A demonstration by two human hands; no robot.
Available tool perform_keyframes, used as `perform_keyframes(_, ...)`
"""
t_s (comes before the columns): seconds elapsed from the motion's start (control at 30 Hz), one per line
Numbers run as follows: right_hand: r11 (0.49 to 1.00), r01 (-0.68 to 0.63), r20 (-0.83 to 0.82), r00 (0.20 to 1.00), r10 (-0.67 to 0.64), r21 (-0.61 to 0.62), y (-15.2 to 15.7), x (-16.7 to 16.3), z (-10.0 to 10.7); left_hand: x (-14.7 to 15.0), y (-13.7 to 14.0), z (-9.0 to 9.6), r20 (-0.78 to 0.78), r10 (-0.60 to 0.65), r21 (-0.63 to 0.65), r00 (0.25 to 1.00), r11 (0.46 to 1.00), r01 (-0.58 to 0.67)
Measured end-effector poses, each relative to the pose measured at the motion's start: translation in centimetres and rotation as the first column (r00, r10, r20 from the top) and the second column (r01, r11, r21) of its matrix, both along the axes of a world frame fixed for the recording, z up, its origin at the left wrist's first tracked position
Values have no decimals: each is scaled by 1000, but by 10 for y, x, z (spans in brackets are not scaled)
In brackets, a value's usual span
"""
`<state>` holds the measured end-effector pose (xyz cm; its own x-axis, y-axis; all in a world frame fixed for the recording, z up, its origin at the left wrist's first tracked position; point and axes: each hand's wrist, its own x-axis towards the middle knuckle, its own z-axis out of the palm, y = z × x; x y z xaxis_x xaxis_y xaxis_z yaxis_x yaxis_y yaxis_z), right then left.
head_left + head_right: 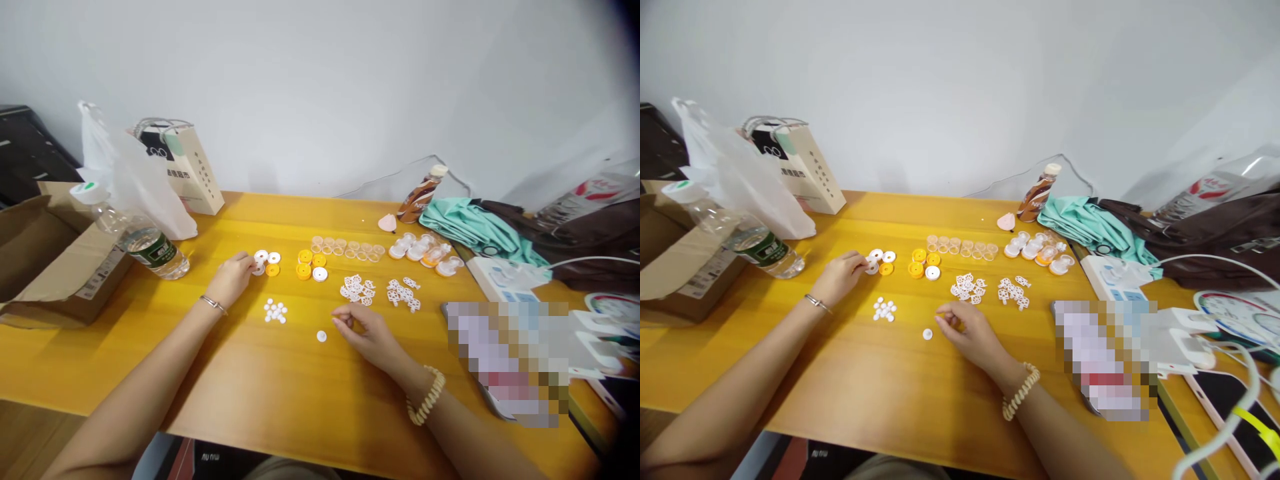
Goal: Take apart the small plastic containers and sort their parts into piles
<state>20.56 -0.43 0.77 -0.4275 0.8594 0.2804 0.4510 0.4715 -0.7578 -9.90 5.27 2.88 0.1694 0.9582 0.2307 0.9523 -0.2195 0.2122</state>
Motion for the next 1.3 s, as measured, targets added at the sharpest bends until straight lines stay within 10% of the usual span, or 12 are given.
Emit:
perform_keyframes(0.47,999,35,-17,999,-35,31,4,4,2,16,-10,0,-72,-66,65,995,995,70)
perform_keyframes(0.7,941,151,51,983,-174,304,22,24,9,67,-47,-2,18,-591,103,807,803,586)
perform_keyframes(0.83,758,405,118,841,-529,512,53,66,15,88,-65,-12,-57,-755,31,653,653,757)
perform_keyframes(1.0,611,560,392,471,-790,559,79,124,12,92,-69,-21,-118,-800,65,588,584,809)
perform_keyframes(1.3,682,649,621,391,-679,337,84,139,14,92,-69,-21,-98,-834,123,543,531,838)
